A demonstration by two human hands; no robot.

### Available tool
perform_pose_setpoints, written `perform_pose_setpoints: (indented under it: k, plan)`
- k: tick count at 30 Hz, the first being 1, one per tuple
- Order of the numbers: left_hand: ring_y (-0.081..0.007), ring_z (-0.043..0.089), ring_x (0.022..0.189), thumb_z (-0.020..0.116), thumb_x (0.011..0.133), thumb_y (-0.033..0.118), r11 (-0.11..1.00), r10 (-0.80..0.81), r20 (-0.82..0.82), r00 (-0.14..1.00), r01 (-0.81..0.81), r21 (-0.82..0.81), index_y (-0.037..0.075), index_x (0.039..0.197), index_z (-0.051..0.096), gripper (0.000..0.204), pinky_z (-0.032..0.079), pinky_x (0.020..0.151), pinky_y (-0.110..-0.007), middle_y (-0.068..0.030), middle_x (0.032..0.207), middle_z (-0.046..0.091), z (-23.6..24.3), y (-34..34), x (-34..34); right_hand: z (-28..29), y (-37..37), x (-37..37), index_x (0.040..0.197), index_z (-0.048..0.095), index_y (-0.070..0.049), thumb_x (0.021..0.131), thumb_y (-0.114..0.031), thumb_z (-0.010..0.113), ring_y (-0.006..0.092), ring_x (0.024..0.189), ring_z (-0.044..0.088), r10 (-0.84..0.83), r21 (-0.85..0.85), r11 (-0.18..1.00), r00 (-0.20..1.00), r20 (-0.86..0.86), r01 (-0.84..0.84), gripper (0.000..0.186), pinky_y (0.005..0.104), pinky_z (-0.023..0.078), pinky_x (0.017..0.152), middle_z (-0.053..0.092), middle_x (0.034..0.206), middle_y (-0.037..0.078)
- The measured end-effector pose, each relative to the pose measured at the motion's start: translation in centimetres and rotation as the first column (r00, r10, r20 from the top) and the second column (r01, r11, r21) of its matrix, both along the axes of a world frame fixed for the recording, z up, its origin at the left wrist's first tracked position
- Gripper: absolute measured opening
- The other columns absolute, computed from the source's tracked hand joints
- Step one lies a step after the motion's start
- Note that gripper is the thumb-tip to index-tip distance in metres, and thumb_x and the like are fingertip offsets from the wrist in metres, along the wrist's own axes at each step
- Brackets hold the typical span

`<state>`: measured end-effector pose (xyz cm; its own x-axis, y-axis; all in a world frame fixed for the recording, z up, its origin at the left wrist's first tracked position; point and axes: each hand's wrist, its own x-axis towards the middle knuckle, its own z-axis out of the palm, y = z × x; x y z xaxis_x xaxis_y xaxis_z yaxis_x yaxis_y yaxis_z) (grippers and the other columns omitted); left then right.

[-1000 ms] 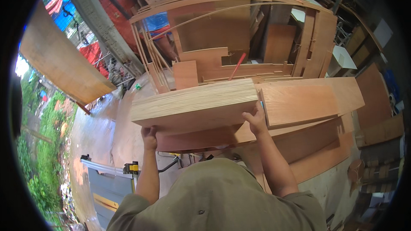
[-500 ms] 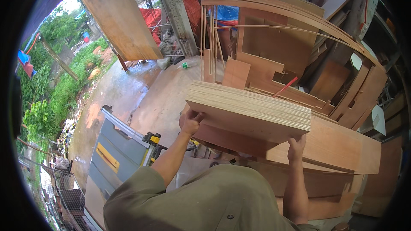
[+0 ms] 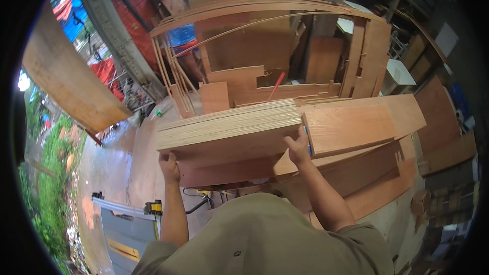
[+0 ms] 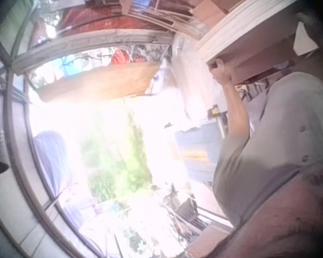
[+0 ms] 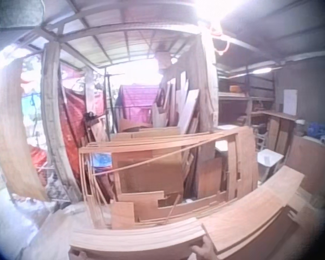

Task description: The person uses a table saw to cut rectangular pieces of plywood. They guide the wood through the saw blade, remove the cut pieces, and stack them. The person then picks up a larger wooden cabinet frame and places a cut piece inside it to check the fit.

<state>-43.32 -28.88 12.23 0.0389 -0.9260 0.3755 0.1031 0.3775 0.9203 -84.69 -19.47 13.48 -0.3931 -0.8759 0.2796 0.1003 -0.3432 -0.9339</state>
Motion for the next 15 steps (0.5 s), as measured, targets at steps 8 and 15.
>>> perform_pose_setpoints:
  k: [8, 15]
  plan:
    - [-0.0194, 0.058, 0.107, 0.072, 0.088, 0.045, 0.992, 0.113, 0.027, 0.993, -0.114, 0.056, -0.005, 0.124, 0.056, 0.063, 0.044, 0.095, -0.033, -0.0114, 0.119, 0.064, -4.0, -1.4, 1.5, 1.9, 0.0, 0.6, 0.128, 0.051, 0.004, 0.074, -0.005, 0.061, 0.0209, 0.113, 0.056, -0.014, 0.064, 0.998, 0.998, -0.069, 0.018, 0.056, 0.0333, 0.042, 0.102, 0.060, 0.121, 0.011]
    - [-0.0191, 0.057, 0.109, 0.069, 0.092, 0.041, 0.998, -0.010, -0.011, 1.000, 0.011, 0.055, -0.004, 0.125, 0.055, 0.058, 0.044, 0.095, -0.034, -0.0126, 0.121, 0.063, -4.0, -1.0, 1.7, 1.2, -0.1, 0.6, 0.130, 0.050, 0.004, 0.074, -0.001, 0.057, 0.0206, 0.116, 0.056, -0.027, 0.095, 0.995, 0.999, -0.040, 0.031, 0.056, 0.0335, 0.042, 0.103, 0.060, 0.121, 0.011]
